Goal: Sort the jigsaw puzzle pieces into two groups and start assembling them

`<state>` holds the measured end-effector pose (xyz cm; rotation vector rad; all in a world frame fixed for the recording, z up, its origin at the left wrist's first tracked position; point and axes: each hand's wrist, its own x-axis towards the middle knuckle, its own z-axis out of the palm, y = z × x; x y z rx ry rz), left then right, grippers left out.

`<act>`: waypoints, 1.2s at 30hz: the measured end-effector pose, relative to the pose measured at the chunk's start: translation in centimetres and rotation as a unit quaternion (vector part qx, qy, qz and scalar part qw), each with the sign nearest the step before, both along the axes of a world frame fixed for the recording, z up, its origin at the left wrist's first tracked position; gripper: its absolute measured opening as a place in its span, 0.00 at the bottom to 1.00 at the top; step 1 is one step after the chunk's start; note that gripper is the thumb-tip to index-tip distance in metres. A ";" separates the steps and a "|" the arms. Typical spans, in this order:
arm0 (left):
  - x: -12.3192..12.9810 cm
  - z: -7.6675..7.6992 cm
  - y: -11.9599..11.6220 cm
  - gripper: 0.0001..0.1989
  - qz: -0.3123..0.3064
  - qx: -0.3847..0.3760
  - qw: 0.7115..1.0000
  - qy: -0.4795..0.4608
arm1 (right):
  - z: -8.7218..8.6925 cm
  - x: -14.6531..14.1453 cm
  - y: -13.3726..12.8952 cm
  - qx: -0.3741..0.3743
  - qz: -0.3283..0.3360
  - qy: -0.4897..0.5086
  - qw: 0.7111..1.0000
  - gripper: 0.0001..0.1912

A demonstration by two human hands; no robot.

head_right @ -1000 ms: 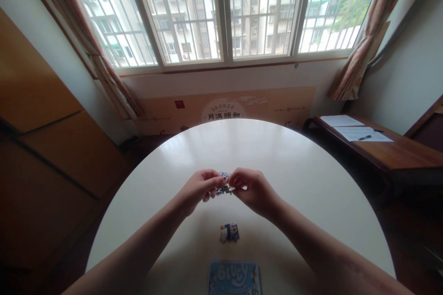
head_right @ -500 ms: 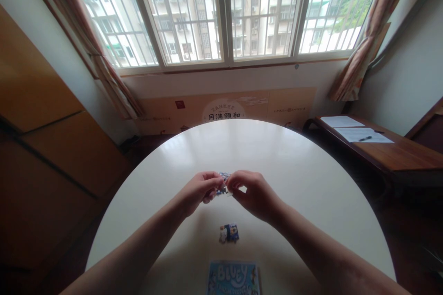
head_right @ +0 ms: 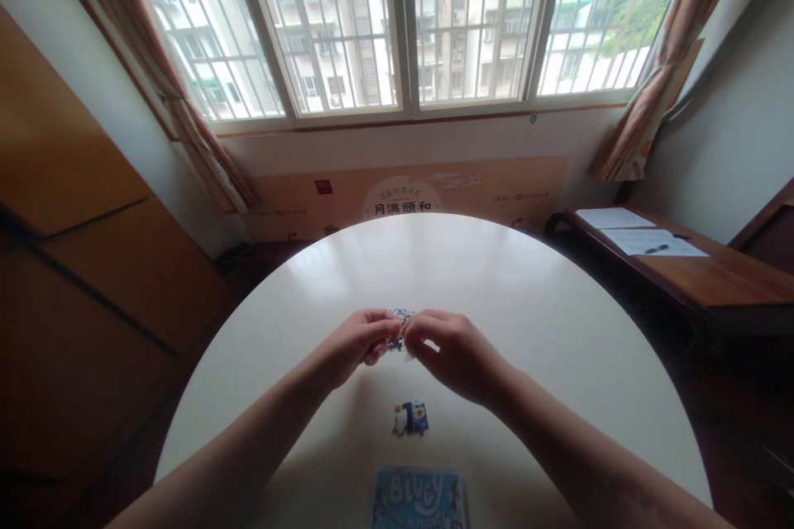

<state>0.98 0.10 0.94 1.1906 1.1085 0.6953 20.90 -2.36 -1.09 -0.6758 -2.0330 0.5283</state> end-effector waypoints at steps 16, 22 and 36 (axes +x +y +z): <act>-0.2 -0.5 0.3 0.19 0.016 0.053 0.998 -0.022 | -1.0 -1.0 0.9 -0.299 0.027 0.201 0.932 0.08; -0.1 -0.2 0.1 0.19 0.010 0.076 0.997 -0.027 | 0.0 -1.1 0.8 -0.398 0.022 0.253 0.881 0.17; 0.1 -0.2 -0.1 0.21 0.012 0.155 0.988 0.000 | 0.2 -1.2 0.8 -0.430 0.012 0.268 0.862 0.21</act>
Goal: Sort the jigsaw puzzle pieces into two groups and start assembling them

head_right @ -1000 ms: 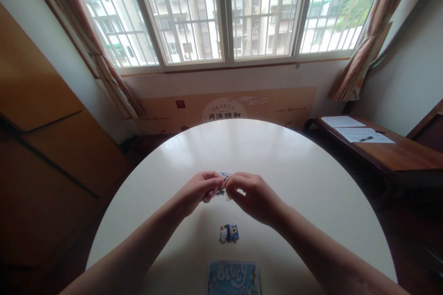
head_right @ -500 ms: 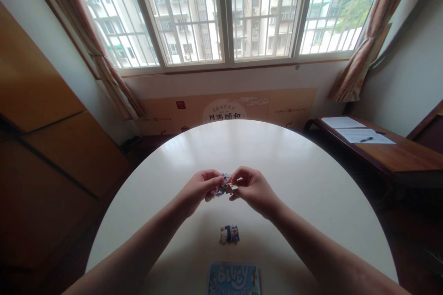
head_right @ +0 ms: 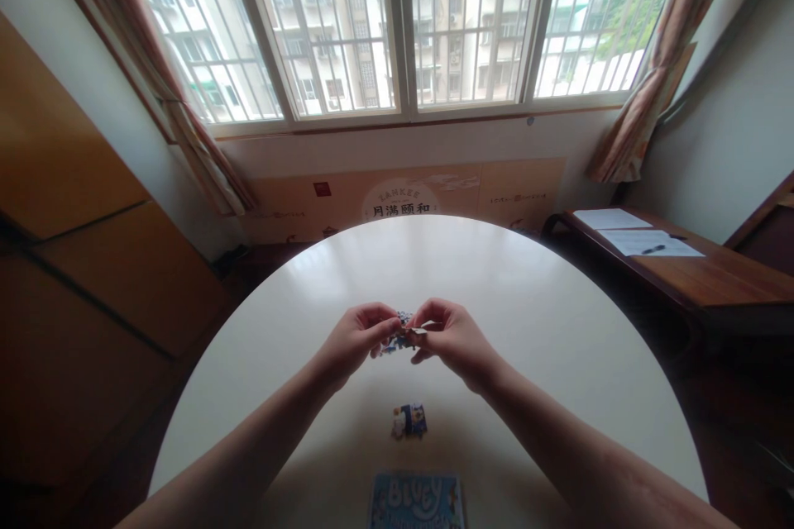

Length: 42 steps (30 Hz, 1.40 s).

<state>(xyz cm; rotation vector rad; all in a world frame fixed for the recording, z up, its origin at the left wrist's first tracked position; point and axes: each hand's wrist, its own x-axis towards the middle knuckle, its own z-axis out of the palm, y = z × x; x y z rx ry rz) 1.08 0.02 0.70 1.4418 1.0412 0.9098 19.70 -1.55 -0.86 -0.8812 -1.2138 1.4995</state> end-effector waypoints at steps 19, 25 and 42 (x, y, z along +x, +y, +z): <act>-0.4 -0.2 0.6 0.22 0.051 0.006 0.997 -0.065 | -0.4 0.3 0.3 -0.080 0.051 0.034 0.995 0.21; -1.2 -0.9 1.7 0.14 0.063 0.045 0.995 0.060 | -0.3 1.3 1.0 -0.061 0.003 0.053 0.997 0.21; -1.1 -2.0 2.2 0.05 0.083 0.266 0.888 0.366 | 0.2 1.6 1.1 -0.056 0.009 0.015 0.998 0.20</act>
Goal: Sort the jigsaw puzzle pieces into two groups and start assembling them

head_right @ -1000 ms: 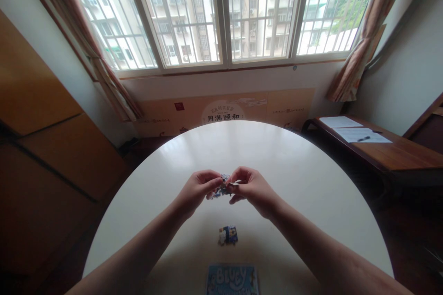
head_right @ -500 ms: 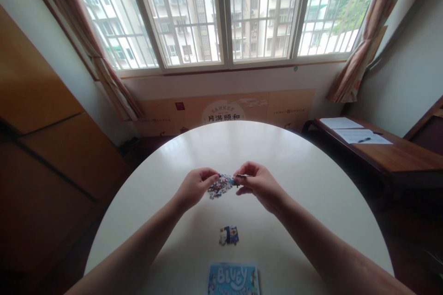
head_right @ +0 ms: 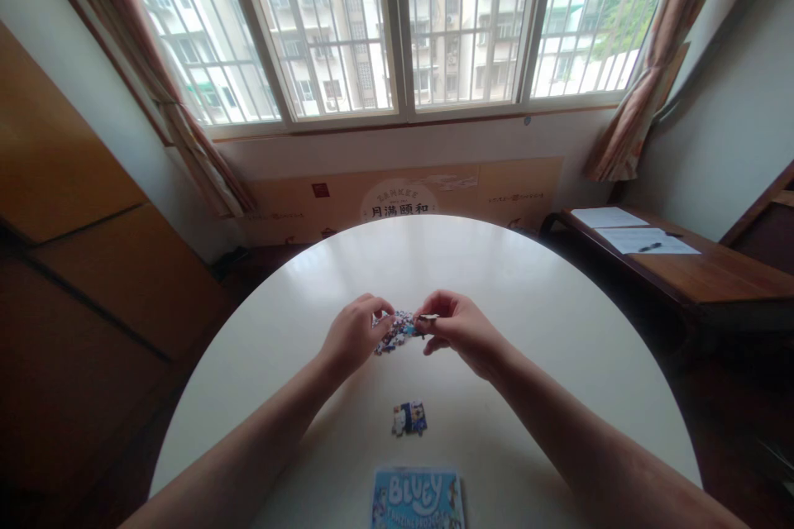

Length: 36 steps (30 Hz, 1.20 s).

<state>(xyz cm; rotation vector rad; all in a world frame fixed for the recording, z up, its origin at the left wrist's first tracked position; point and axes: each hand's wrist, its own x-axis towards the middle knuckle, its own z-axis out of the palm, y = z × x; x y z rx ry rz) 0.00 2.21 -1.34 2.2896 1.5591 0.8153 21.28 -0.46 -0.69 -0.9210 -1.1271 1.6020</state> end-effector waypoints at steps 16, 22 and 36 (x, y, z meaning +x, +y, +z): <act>0.2 1.4 -2.5 0.04 -0.140 0.077 0.985 -0.065 | -1.5 -0.4 0.6 -0.013 0.021 -0.123 0.992 0.12; 0.0 1.3 -2.1 0.04 -0.127 0.065 0.988 -0.053 | -1.8 0.0 1.2 -0.016 -0.035 -0.088 0.995 0.13; 0.7 0.8 -2.1 0.05 -0.088 -0.042 0.992 -0.086 | -1.6 -0.6 0.4 -0.002 -0.034 -0.060 0.998 0.15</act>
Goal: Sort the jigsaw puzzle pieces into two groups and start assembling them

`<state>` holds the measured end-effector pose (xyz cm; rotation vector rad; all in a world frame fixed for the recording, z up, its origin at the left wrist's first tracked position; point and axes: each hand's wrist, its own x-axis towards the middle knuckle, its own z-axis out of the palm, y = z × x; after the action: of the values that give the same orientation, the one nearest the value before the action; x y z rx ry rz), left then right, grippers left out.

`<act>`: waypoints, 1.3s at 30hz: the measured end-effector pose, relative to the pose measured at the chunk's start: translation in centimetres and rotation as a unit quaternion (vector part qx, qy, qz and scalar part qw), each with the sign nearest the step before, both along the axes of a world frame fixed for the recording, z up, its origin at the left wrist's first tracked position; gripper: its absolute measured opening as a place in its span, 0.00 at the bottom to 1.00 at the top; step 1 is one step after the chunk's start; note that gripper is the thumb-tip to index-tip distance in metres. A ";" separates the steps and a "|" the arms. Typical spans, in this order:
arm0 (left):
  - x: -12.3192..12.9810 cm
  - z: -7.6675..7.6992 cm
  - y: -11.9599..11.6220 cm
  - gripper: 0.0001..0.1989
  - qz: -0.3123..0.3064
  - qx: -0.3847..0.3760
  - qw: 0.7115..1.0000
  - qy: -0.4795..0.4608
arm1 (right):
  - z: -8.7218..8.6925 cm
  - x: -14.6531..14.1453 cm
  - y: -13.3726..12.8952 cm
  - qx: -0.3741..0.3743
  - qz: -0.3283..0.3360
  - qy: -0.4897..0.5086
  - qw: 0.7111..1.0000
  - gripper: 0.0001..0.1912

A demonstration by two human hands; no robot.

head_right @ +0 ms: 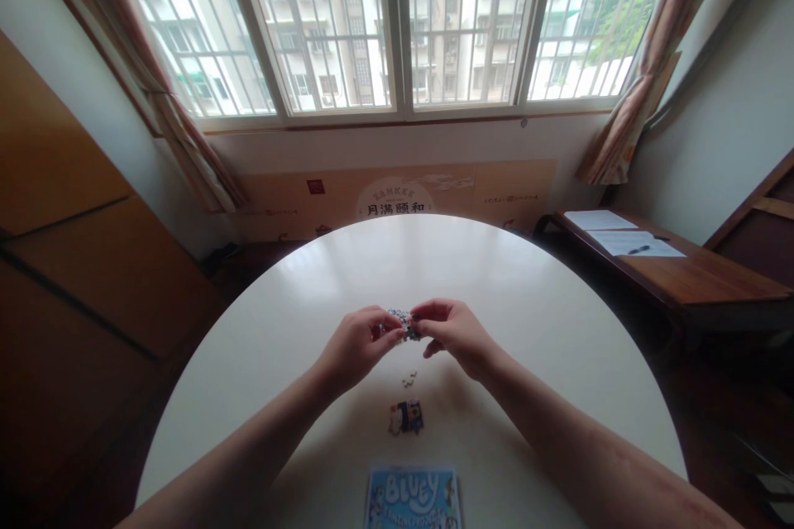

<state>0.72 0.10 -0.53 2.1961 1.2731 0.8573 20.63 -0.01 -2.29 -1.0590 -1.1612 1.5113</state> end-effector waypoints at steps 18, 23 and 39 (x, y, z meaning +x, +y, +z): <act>-1.1 -0.2 1.2 0.07 0.038 -0.002 0.986 0.163 | -1.0 0.4 0.6 0.009 -0.029 -0.041 0.999 0.17; -1.1 0.3 0.9 0.06 0.077 0.023 0.984 0.158 | -0.7 0.3 0.5 0.017 -0.022 -0.050 0.998 0.15; 0.6 0.6 -0.5 0.11 0.024 -0.088 0.996 -0.022 | -0.4 -0.5 -0.3 0.040 -0.008 0.026 0.999 0.19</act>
<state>1.30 -0.44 0.09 2.0067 1.3327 0.7750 20.08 -0.29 -2.69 -0.9684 -1.1645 1.4586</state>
